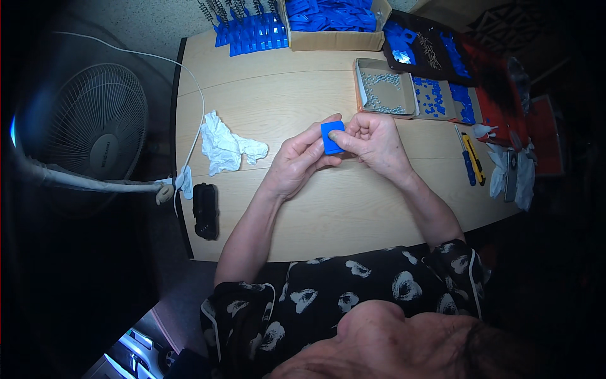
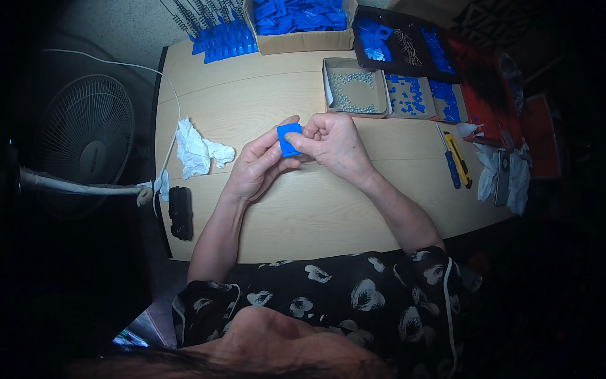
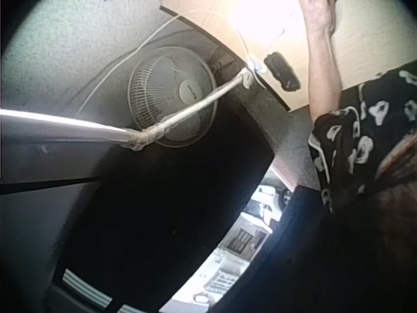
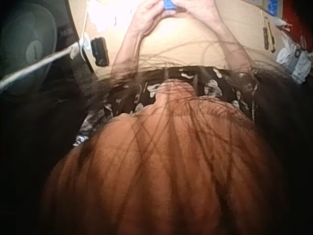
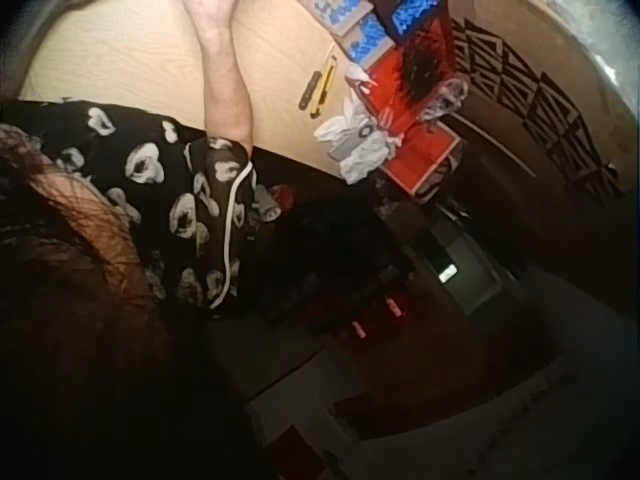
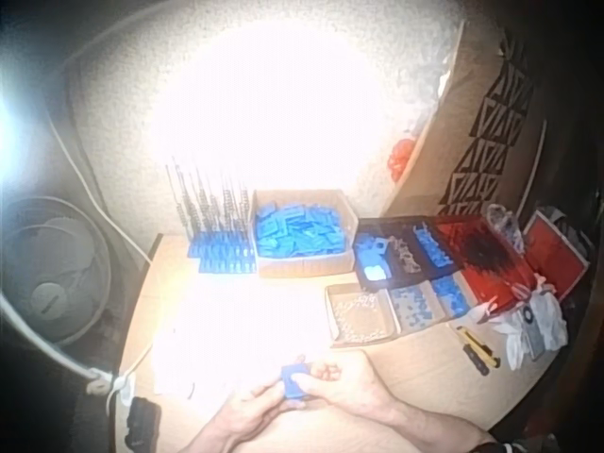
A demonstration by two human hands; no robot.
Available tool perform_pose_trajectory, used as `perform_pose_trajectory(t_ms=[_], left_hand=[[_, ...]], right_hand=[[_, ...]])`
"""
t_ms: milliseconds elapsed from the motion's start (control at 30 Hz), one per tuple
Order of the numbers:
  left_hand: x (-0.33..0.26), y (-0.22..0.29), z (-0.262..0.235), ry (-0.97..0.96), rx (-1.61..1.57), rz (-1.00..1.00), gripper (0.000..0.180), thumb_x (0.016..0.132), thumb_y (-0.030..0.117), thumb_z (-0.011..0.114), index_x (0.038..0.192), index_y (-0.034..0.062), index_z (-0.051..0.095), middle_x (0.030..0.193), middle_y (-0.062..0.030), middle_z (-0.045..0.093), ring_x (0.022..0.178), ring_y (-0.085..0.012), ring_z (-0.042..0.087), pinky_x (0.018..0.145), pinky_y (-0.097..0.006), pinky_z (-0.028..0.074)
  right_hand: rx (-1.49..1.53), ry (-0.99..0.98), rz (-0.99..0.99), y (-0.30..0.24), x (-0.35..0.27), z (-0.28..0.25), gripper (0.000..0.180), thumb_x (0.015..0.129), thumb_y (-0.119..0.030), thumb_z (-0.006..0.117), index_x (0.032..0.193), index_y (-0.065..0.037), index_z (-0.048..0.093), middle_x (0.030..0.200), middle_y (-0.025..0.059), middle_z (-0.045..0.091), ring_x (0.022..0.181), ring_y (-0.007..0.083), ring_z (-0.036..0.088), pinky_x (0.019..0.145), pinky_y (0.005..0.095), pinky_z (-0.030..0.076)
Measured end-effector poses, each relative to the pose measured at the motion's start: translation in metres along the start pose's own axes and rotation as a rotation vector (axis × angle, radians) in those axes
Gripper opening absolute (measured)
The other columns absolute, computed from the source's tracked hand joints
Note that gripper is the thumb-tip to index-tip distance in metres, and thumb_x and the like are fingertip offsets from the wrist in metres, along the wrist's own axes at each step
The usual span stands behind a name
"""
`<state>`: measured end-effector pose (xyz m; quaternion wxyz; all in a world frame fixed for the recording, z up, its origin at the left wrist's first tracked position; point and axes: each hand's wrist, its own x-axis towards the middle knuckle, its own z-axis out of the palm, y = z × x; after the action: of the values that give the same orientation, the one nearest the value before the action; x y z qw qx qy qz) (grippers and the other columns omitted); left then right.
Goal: The person applies glue to a plastic piece with a bottle, wipes it with a paper towel, fits a spring and metal pin into the plastic components, and fastens the assembled part with a screwdriver.
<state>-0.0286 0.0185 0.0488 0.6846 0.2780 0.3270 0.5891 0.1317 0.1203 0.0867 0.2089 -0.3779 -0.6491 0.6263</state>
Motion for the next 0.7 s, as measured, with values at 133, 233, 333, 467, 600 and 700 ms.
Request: perform_pose_trajectory(t_ms=[133,233,333,467,600,700], left_hand=[[-0.0008,0.0006,-0.0026,0.009,0.017,0.008,0.046,0.104,0.011,0.043,0.148,-0.0007,0.035,0.139,-0.0104,0.049,0.110,-0.0135,0.059,0.090,-0.027,0.053],[0.0006,0.0002,-0.0024,0.016,-0.005,0.015,0.046,0.104,0.011,0.043,0.148,-0.0003,0.034,0.137,-0.0101,0.051,0.109,-0.0128,0.059,0.090,-0.027,0.053],[0.0003,0.0007,-0.0023,0.024,-0.024,0.022,0.046,0.104,0.011,0.044,0.148,-0.0002,0.035,0.137,-0.0103,0.052,0.109,-0.0127,0.059,0.090,-0.027,0.053],[-0.0001,0.0004,-0.0013,0.033,-0.019,0.025,0.046,0.104,0.010,0.044,0.148,-0.0005,0.035,0.137,-0.0107,0.052,0.110,-0.0133,0.059,0.091,-0.027,0.053],[0.0000,-0.0001,-0.0037,0.016,-0.011,0.015,0.046,0.104,0.010,0.044,0.147,-0.0003,0.036,0.137,-0.0111,0.051,0.111,-0.0134,0.059,0.091,-0.027,0.053],[0.0009,0.0003,-0.0033,0.018,-0.005,0.022,0.046,0.104,0.010,0.045,0.148,-0.0002,0.035,0.136,-0.0110,0.052,0.110,-0.0135,0.059,0.091,-0.027,0.053]], right_hand=[[-0.006,-0.024,-0.003,-0.0003,0.0022,0.0000,0.022,0.087,-0.014,0.075,0.074,-0.002,0.061,0.061,-0.0016,0.059,0.051,-0.0004,0.049,0.043,0.0153,0.037],[-0.006,-0.039,-0.030,0.0051,0.0027,0.0002,0.022,0.087,-0.014,0.075,0.076,-0.003,0.061,0.060,-0.0022,0.059,0.048,-0.0014,0.049,0.042,0.0135,0.037],[0.021,-0.036,-0.030,0.0038,0.0010,0.0002,0.022,0.086,-0.014,0.076,0.075,-0.001,0.062,0.062,-0.0014,0.060,0.051,-0.0006,0.049,0.044,0.0151,0.038],[0.026,-0.034,-0.003,-0.0018,-0.0004,0.0000,0.022,0.086,-0.014,0.076,0.074,-0.001,0.063,0.063,-0.0005,0.061,0.053,0.0005,0.050,0.046,0.0168,0.039],[0.032,-0.041,0.000,-0.0010,-0.0003,-0.0004,0.022,0.086,-0.015,0.076,0.074,-0.001,0.063,0.063,-0.0004,0.061,0.053,0.0005,0.050,0.046,0.0169,0.039],[0.011,-0.039,0.005,-0.0008,-0.0001,-0.0016,0.023,0.085,-0.014,0.076,0.073,-0.001,0.063,0.062,-0.0007,0.060,0.053,0.0005,0.050,0.046,0.0169,0.038]])
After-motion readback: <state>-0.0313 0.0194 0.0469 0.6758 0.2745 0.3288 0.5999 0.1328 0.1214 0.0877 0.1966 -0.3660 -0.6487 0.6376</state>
